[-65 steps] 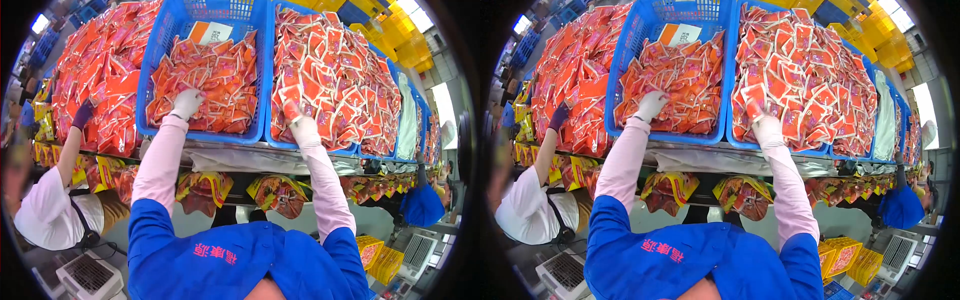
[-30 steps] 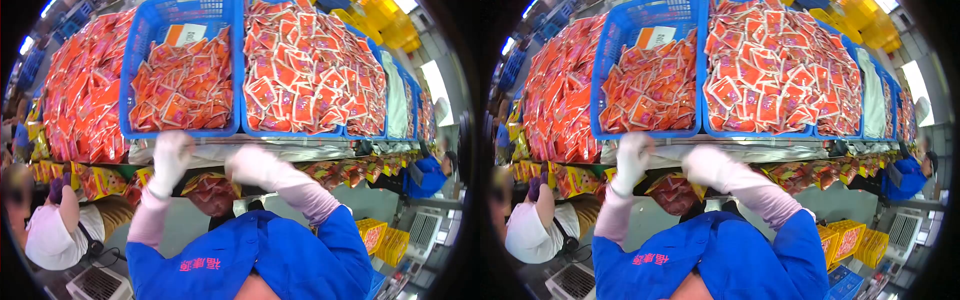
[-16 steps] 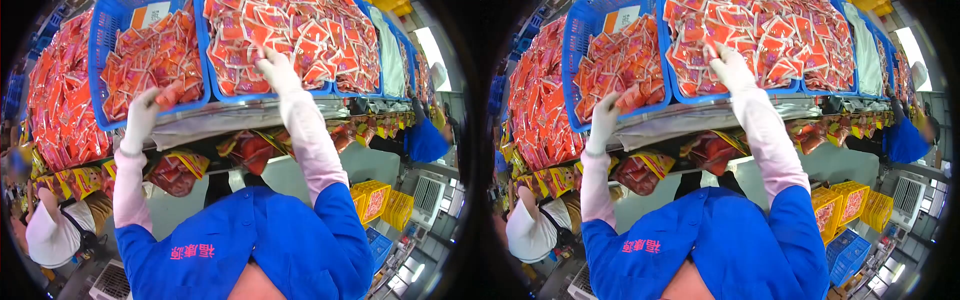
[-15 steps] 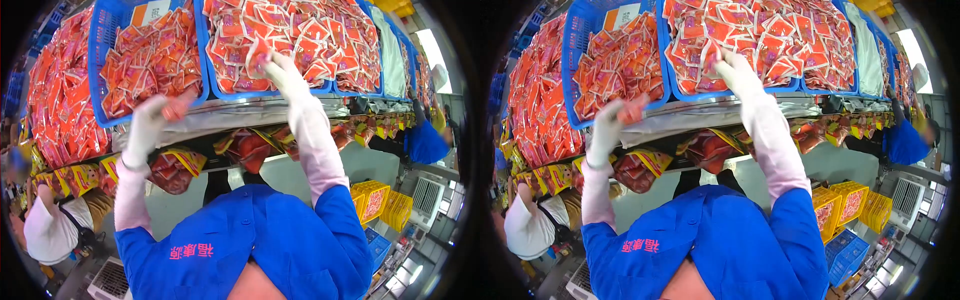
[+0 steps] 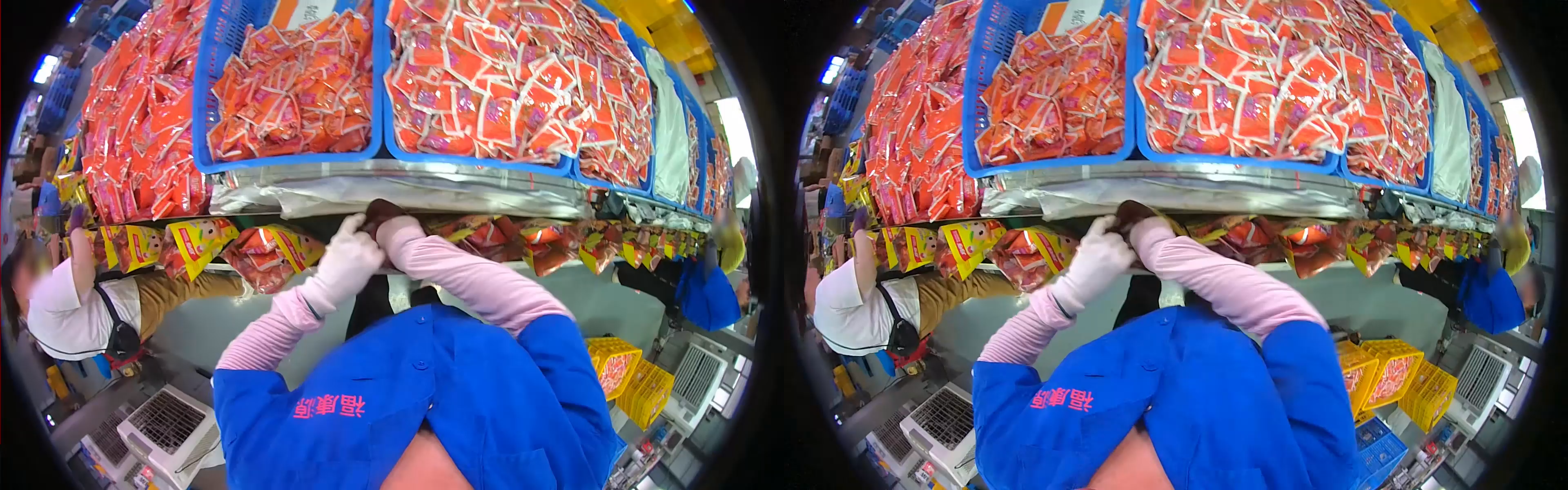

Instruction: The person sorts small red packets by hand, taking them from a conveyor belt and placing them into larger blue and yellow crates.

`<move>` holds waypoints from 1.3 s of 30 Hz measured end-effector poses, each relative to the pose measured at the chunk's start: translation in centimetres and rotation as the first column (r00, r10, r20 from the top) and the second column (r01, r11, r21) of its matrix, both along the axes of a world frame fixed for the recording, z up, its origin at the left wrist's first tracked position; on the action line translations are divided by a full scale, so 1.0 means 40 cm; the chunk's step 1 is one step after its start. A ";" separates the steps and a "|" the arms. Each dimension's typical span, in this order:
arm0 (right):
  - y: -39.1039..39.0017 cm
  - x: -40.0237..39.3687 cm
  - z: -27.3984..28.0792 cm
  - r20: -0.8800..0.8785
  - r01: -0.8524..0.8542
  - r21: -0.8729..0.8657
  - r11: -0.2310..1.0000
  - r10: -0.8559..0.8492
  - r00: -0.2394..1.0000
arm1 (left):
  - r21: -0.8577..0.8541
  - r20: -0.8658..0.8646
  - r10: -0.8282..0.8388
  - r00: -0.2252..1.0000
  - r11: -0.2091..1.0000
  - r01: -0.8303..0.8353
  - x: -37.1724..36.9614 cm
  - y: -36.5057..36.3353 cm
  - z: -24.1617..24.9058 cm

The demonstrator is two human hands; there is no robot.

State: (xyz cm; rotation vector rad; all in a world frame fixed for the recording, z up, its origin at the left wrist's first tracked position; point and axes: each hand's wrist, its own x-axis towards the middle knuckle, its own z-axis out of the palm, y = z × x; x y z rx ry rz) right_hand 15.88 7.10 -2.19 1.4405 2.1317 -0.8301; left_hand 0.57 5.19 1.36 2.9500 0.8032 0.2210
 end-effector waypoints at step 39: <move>-0.004 0.045 0.167 -0.230 -0.222 -0.105 0.969 0.193 0.954 | -0.211 -0.242 0.064 0.968 0.970 -0.117 -0.065 -0.052 0.091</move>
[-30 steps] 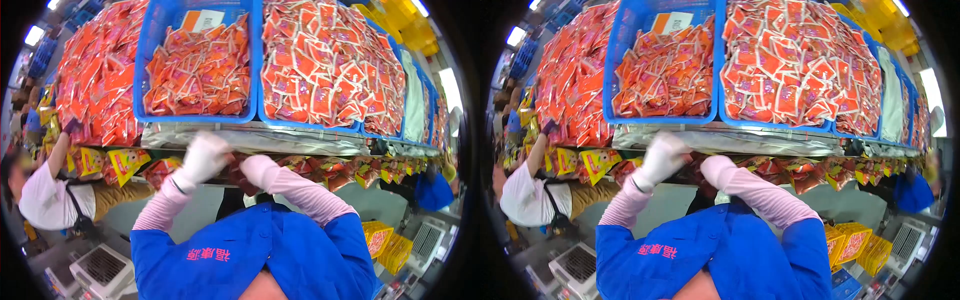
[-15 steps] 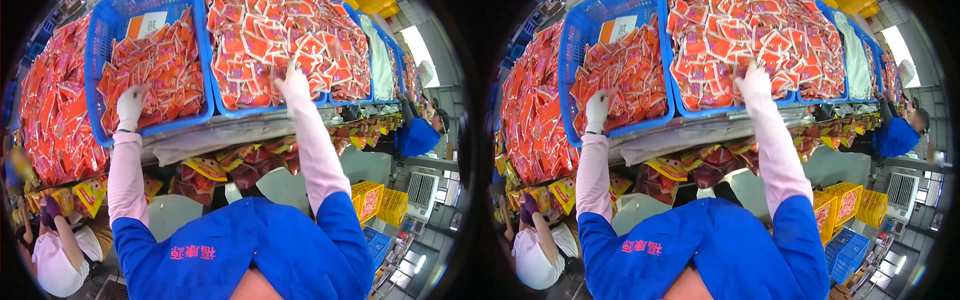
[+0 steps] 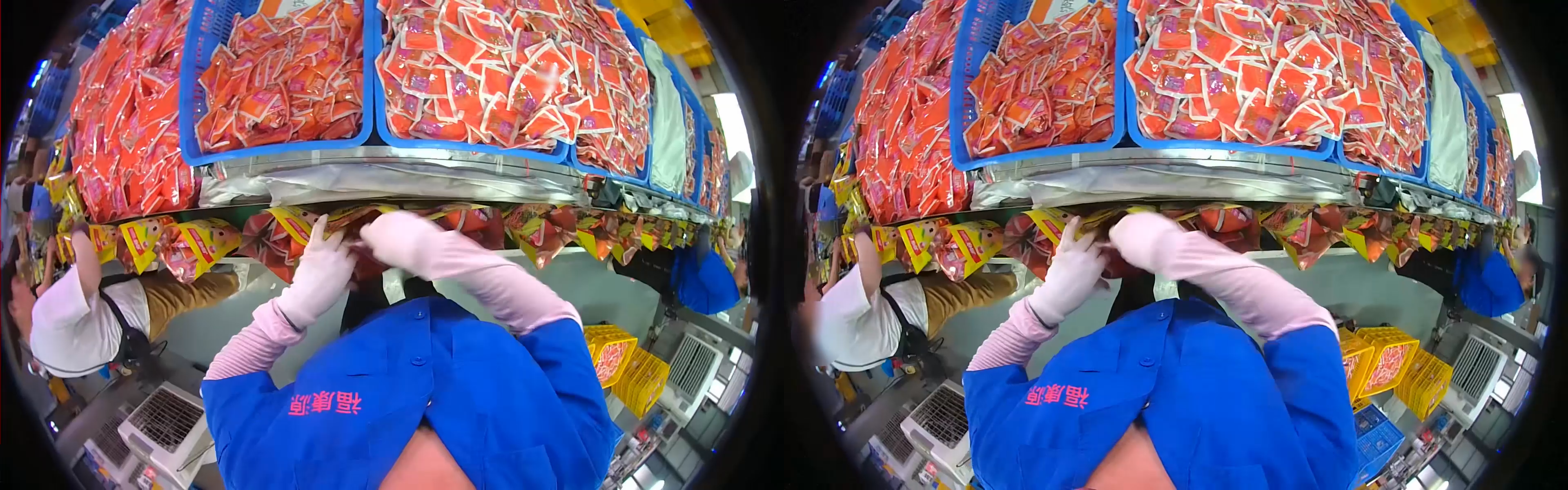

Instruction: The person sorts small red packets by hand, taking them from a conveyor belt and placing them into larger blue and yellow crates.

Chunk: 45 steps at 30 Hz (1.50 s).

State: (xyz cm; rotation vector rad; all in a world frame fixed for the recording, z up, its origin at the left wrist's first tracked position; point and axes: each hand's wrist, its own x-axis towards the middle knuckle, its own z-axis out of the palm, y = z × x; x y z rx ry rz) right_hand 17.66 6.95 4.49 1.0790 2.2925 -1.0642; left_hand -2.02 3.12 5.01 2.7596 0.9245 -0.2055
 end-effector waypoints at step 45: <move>0.027 -0.217 -0.018 0.258 -0.160 0.084 0.984 0.133 0.957 | 0.156 0.097 0.172 0.980 0.970 -0.186 -0.126 -0.029 -0.092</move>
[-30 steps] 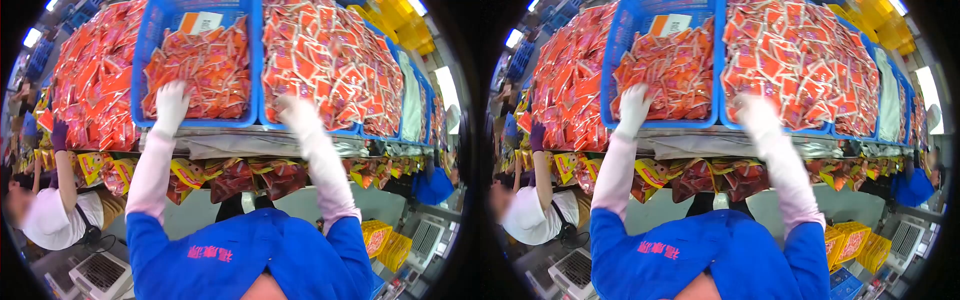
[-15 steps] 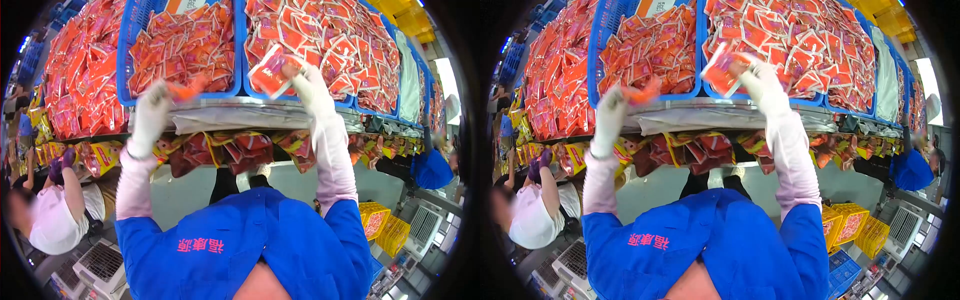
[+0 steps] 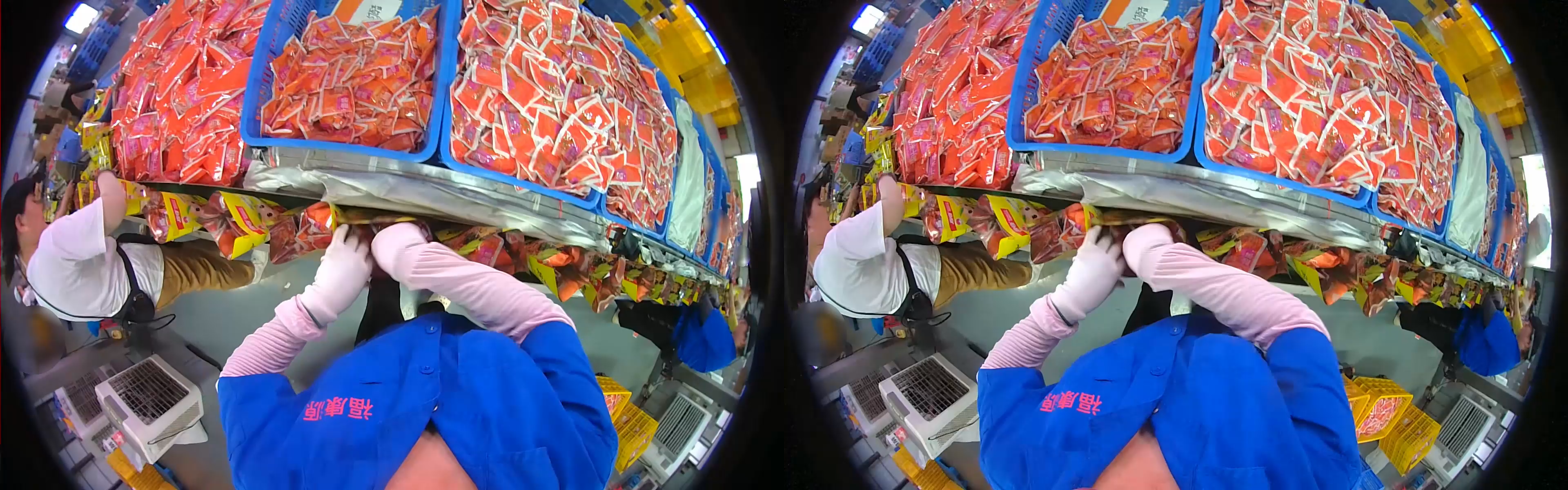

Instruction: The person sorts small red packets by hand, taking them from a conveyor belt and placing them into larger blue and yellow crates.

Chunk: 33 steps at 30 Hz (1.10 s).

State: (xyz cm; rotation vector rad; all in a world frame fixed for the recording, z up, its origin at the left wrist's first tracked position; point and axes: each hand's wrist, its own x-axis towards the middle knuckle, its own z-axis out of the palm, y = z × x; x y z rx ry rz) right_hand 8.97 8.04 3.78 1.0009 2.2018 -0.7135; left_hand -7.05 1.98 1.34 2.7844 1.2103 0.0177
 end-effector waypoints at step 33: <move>0.067 0.387 0.101 -0.730 0.717 -0.575 0.395 -0.643 -0.231 | -0.364 0.492 0.130 0.861 0.929 0.067 0.002 0.118 0.179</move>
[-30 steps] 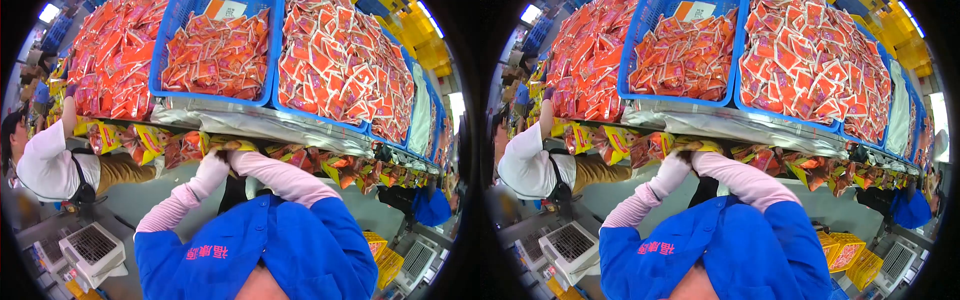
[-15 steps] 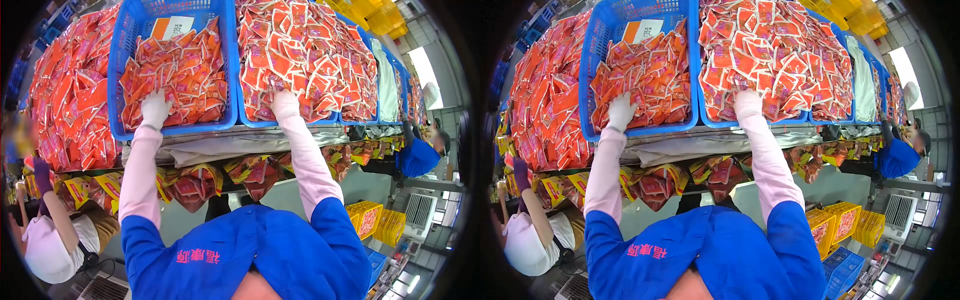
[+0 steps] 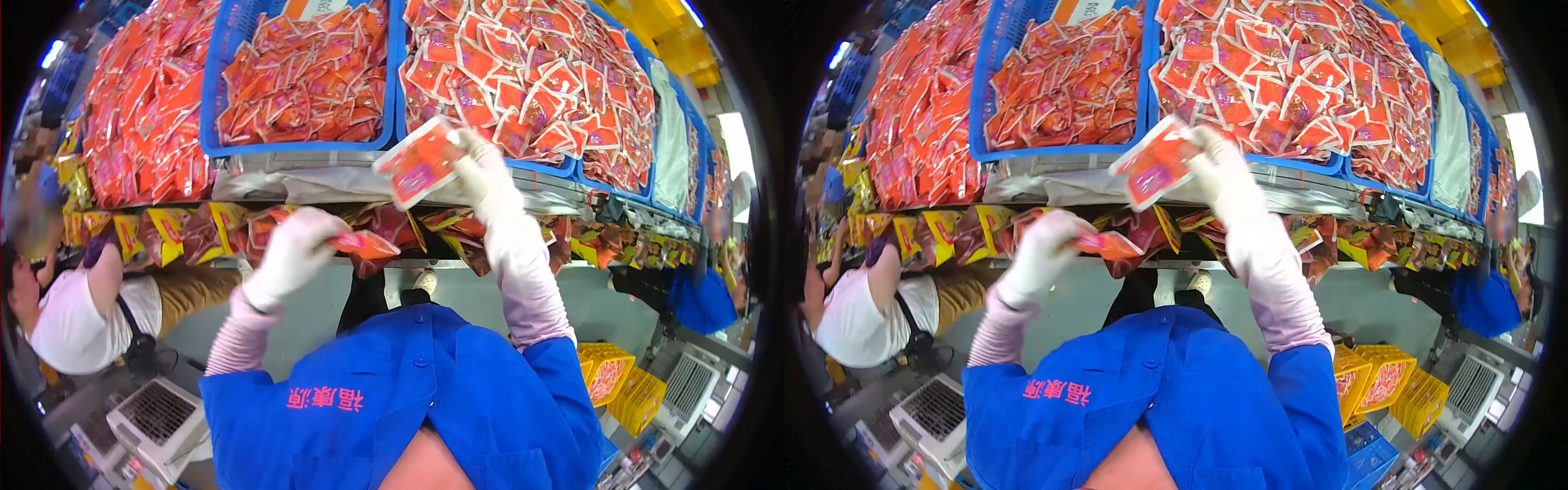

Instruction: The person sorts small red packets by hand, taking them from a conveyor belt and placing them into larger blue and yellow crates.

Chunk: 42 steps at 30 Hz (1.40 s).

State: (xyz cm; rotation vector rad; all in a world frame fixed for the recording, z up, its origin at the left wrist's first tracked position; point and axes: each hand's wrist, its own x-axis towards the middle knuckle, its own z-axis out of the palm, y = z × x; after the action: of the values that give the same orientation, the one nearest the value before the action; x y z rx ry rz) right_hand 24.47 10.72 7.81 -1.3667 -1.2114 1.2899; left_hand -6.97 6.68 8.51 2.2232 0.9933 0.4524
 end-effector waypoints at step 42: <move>0.220 0.097 -0.045 0.754 0.148 0.263 0.953 -0.299 0.585 | -0.526 0.442 0.390 0.808 0.842 -0.119 -0.135 0.454 -0.052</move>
State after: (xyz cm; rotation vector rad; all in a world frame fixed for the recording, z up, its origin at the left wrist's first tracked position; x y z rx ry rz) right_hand 28.33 19.53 6.00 -1.9705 -1.5992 0.3258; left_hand -12.35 24.83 6.41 1.3960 0.9727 0.8071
